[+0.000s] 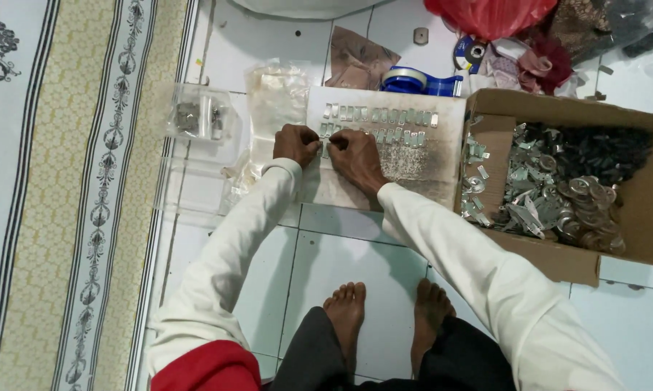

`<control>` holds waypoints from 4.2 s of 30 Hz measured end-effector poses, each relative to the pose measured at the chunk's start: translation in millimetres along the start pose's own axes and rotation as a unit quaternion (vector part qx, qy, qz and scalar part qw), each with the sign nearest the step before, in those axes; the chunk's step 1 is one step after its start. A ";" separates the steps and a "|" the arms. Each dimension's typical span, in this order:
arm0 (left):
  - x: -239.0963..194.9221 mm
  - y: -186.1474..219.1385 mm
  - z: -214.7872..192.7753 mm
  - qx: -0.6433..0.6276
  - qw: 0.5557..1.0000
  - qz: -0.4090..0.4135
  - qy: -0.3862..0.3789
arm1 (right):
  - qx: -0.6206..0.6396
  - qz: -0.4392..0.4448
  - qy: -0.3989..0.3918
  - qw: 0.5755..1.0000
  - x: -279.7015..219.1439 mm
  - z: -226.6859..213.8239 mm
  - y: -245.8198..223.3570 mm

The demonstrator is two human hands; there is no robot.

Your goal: The person sorts small metal hardware pieces from a cardboard box onto a white board, arranging them in rows. They then pick up the sorted pieces and place them into a clear plastic bag.

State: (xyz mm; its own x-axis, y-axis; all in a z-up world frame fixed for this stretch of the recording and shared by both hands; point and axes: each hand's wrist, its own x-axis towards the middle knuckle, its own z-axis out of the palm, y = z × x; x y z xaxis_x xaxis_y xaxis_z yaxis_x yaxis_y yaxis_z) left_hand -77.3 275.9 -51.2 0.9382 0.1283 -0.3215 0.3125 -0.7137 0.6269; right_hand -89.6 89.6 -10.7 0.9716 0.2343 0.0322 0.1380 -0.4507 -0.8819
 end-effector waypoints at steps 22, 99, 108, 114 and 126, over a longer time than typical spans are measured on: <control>-21.8 250.1 199.4 0.138 0.879 0.457 -0.009 | -0.129 0.117 0.212 0.962 -62.5 -257.4 183.0; -3.9 74.3 -13.3 0.217 0.961 0.126 -0.116 | 0.064 0.070 0.004 0.995 -17.6 -17.5 20.5; -0.8 72.2 -10.6 0.172 0.968 0.164 -0.084 | 0.058 0.054 0.068 0.995 -32.6 -47.8 18.5; 1.6 118.0 27.5 0.174 0.943 0.269 -0.088 | -0.001 0.045 0.167 0.985 -24.9 -174.5 56.7; 1.9 249.6 239.5 0.251 0.848 0.463 -0.054 | -0.132 0.189 0.171 0.958 -80.7 -258.8 184.7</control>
State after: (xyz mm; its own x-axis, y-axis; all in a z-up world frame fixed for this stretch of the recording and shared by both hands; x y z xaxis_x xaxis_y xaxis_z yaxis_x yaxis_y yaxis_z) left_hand -33.2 -66.9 -65.3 0.7192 -0.6919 0.0635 -0.6794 -0.6812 0.2728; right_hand -92.8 -235.5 -54.4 0.9617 -0.2644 -0.0728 -0.2356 -0.6609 -0.7125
